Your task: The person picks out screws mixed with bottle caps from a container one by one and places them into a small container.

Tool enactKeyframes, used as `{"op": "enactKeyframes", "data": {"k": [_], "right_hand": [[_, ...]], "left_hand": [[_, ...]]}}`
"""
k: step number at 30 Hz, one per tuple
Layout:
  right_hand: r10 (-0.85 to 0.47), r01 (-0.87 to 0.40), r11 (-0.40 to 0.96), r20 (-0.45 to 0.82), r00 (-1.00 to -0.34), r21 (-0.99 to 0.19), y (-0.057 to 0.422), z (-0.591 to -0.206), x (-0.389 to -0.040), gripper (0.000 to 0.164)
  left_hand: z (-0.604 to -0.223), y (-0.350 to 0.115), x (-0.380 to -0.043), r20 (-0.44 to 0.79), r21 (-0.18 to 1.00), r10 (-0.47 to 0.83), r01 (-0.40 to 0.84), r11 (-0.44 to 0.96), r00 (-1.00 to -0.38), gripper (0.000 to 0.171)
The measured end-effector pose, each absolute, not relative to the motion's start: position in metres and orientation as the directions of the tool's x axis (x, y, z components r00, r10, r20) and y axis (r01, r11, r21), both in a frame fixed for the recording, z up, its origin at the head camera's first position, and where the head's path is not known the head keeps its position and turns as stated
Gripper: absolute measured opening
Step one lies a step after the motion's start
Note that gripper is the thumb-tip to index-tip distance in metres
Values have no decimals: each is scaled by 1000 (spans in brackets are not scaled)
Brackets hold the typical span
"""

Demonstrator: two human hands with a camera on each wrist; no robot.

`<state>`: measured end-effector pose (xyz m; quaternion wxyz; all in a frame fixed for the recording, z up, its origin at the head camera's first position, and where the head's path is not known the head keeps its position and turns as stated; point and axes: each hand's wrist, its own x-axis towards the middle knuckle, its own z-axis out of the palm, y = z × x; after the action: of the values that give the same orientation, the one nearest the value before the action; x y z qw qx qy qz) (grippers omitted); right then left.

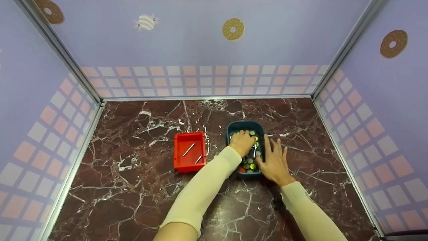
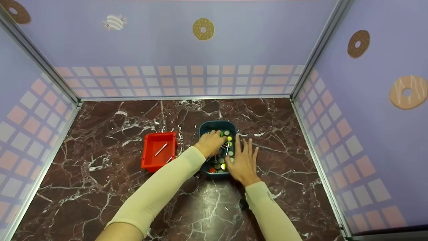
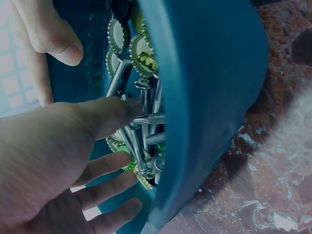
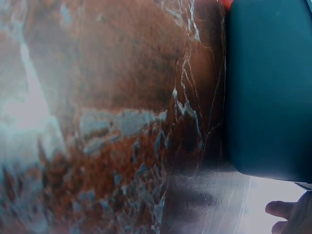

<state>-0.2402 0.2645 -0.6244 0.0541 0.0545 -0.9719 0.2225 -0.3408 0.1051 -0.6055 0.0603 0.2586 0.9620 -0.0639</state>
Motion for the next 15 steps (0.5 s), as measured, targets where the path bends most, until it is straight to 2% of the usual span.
{"op": "enactKeyframes", "data": {"k": [3, 9, 11, 15], "right_hand": [[-83, -132, 898, 133, -988, -419, 265, -626, -240, 96], [-87, -138, 896, 140, -986, -421, 265, -626, -240, 96], [-86, -138, 895, 138, -987, -425, 265, -626, -240, 96], [-83, -137, 890, 139, -987, -435, 265, -626, -239, 97]], "left_hand": [[-615, 108, -347, -132, -89, 486, 499, 862, -864, 40], [-593, 109, -338, -166, -130, 504, 526, 841, -847, 44], [-606, 111, -344, -119, -133, 513, 526, 840, -850, 42], [-614, 113, -350, -129, -146, 519, 534, 833, -845, 35]]}}
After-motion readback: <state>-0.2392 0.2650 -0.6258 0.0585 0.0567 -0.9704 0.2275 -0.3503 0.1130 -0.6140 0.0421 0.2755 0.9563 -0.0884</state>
